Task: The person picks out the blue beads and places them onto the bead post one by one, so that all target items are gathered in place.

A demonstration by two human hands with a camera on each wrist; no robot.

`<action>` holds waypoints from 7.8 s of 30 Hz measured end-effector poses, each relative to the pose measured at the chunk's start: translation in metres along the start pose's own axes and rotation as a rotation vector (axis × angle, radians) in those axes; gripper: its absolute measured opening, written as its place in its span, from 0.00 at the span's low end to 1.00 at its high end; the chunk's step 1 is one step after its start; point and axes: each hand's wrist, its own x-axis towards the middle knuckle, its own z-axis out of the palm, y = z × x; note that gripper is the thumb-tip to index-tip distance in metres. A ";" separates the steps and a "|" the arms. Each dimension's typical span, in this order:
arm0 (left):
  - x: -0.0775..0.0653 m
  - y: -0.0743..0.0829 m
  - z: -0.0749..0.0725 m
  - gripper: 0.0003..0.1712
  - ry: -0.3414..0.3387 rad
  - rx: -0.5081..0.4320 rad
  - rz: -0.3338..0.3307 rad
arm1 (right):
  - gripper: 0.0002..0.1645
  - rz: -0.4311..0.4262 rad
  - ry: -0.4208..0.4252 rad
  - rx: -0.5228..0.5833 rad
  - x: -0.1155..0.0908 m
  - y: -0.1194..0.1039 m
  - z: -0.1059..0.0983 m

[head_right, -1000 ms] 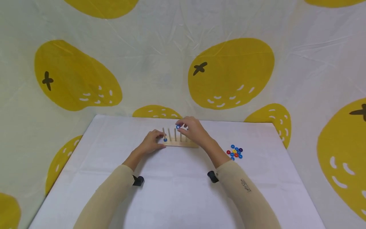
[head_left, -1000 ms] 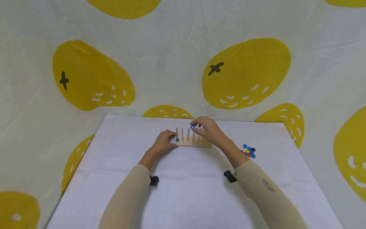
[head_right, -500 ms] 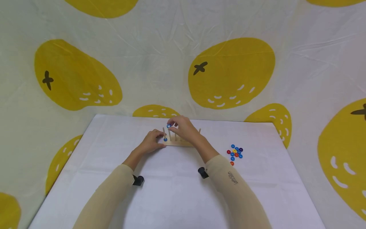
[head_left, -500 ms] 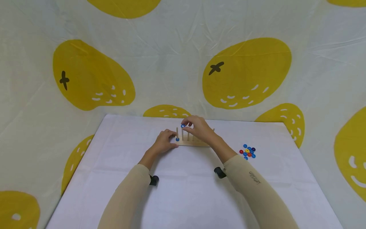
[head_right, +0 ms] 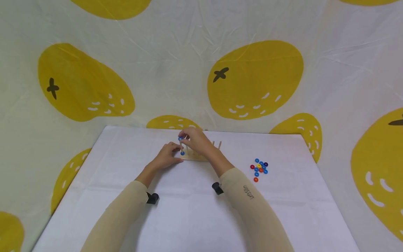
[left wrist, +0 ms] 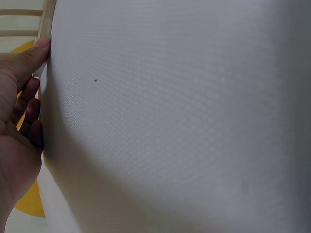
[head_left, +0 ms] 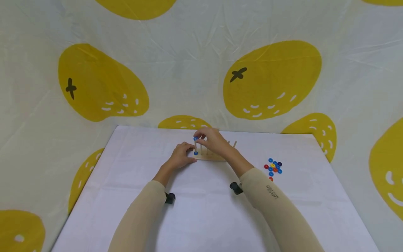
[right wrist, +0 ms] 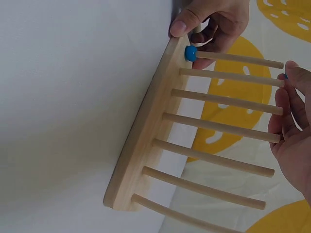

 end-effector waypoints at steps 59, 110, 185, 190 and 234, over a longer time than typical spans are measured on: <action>0.002 -0.002 -0.001 0.32 -0.014 -0.013 -0.005 | 0.15 0.024 -0.019 -0.060 0.002 0.002 0.006; -0.003 0.007 -0.003 0.32 -0.015 -0.005 -0.019 | 0.15 0.141 0.250 -0.223 -0.188 0.073 -0.095; -0.005 0.005 0.001 0.32 0.015 0.001 -0.015 | 0.11 0.478 0.084 -0.205 -0.259 0.130 -0.078; -0.006 0.003 0.003 0.32 0.014 -0.006 -0.016 | 0.13 0.418 0.113 -0.228 -0.253 0.126 -0.082; -0.004 0.004 0.001 0.32 0.000 -0.005 -0.024 | 0.10 0.113 0.167 -0.083 -0.113 0.053 -0.064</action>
